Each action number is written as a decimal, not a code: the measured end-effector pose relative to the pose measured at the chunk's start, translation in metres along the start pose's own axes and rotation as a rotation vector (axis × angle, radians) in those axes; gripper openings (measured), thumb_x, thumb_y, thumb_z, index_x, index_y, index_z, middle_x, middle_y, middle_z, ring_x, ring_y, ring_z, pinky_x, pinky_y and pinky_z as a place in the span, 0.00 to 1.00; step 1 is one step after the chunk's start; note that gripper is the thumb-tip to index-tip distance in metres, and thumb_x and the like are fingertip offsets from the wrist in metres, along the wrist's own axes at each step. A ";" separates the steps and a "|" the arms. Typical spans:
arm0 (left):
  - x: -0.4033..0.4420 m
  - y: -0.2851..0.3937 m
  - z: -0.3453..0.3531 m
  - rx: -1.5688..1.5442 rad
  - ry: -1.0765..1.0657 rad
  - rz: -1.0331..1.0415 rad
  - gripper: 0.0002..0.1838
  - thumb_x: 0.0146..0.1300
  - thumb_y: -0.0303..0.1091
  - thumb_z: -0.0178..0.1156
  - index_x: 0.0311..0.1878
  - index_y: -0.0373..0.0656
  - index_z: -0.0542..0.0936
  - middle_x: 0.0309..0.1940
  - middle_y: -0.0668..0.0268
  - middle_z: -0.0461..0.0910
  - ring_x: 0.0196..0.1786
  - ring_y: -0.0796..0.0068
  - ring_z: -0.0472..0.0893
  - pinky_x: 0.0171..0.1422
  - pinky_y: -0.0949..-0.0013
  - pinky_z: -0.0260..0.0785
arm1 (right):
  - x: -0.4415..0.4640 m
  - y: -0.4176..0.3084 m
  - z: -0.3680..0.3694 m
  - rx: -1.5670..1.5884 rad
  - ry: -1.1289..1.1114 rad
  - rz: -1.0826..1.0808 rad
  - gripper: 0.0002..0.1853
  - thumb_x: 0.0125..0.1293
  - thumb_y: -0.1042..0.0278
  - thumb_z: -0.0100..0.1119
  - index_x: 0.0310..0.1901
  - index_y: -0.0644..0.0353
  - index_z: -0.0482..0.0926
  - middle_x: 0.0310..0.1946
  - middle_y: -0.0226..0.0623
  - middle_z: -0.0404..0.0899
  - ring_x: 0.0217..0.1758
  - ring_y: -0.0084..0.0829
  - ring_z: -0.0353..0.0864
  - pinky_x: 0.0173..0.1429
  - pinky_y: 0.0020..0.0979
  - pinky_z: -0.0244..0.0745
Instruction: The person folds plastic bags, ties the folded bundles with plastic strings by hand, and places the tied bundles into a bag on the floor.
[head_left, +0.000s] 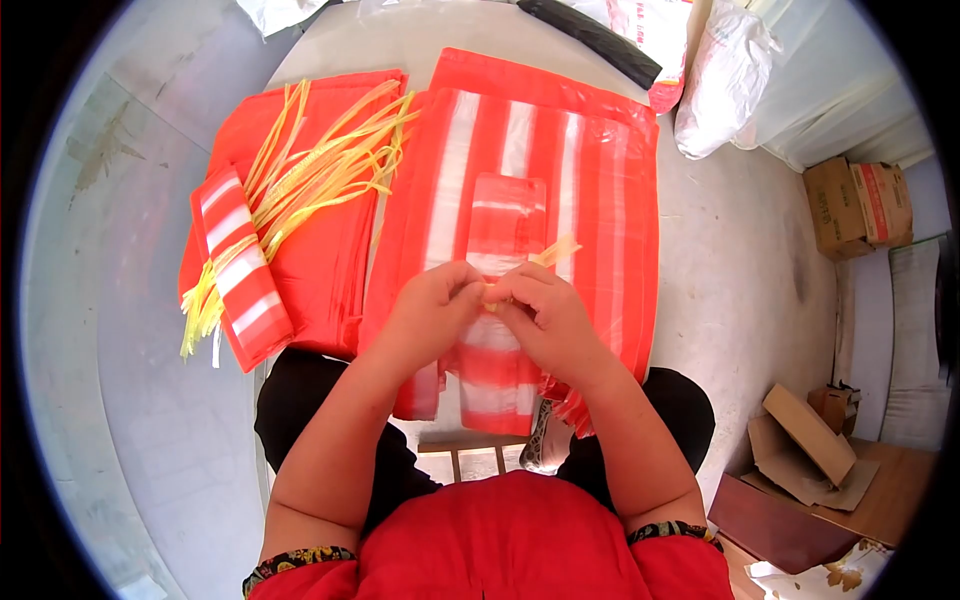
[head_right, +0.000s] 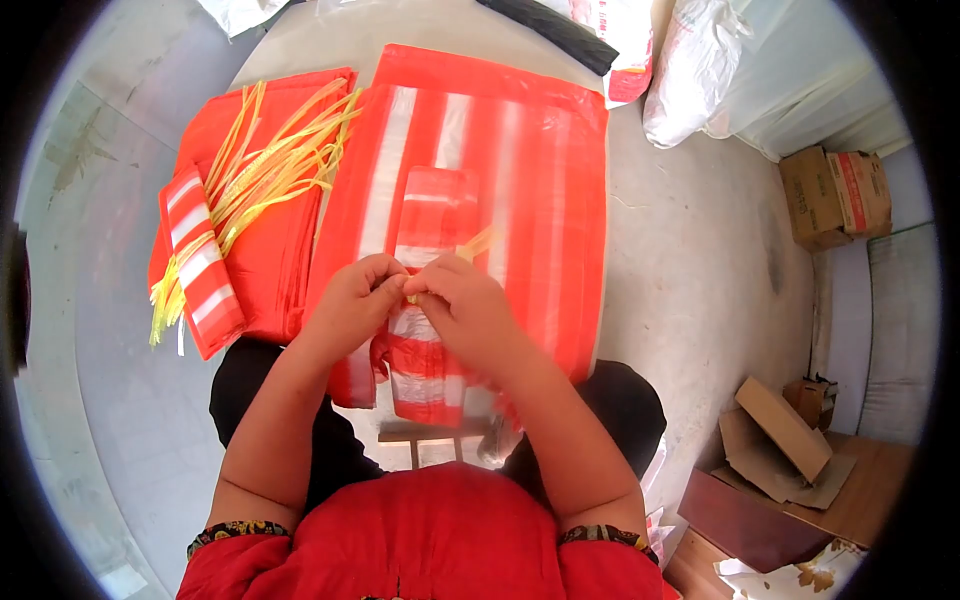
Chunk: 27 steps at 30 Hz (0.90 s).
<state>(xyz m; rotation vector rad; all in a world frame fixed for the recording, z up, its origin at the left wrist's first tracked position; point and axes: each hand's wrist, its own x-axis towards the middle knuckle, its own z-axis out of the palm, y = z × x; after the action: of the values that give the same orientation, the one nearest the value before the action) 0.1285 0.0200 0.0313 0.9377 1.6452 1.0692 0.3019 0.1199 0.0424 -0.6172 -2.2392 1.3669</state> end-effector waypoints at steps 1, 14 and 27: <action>0.000 -0.001 0.000 -0.018 0.005 -0.002 0.09 0.79 0.32 0.59 0.43 0.36 0.80 0.32 0.72 0.80 0.36 0.85 0.76 0.41 0.74 0.72 | 0.000 0.002 0.000 -0.030 0.027 -0.046 0.09 0.68 0.80 0.64 0.47 0.59 0.86 0.42 0.38 0.78 0.45 0.39 0.82 0.49 0.35 0.79; 0.010 0.002 0.001 0.955 0.324 0.238 0.12 0.75 0.40 0.60 0.39 0.41 0.76 0.31 0.53 0.83 0.37 0.45 0.84 0.40 0.47 0.74 | -0.014 -0.010 -0.021 -0.146 -0.164 0.038 0.04 0.65 0.77 0.68 0.41 0.61 0.86 0.44 0.37 0.77 0.46 0.36 0.83 0.50 0.34 0.80; -0.021 0.009 -0.006 0.397 0.112 0.263 0.07 0.70 0.27 0.65 0.48 0.38 0.81 0.37 0.59 0.81 0.39 0.64 0.82 0.47 0.65 0.75 | -0.014 -0.002 -0.031 -0.156 -0.030 0.451 0.29 0.74 0.66 0.63 0.75 0.60 0.70 0.55 0.44 0.83 0.56 0.35 0.84 0.60 0.36 0.80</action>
<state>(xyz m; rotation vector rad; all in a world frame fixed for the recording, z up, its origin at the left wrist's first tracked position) 0.1296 0.0023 0.0472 1.4059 1.9054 0.9976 0.3306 0.1331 0.0554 -1.2234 -2.3358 1.4112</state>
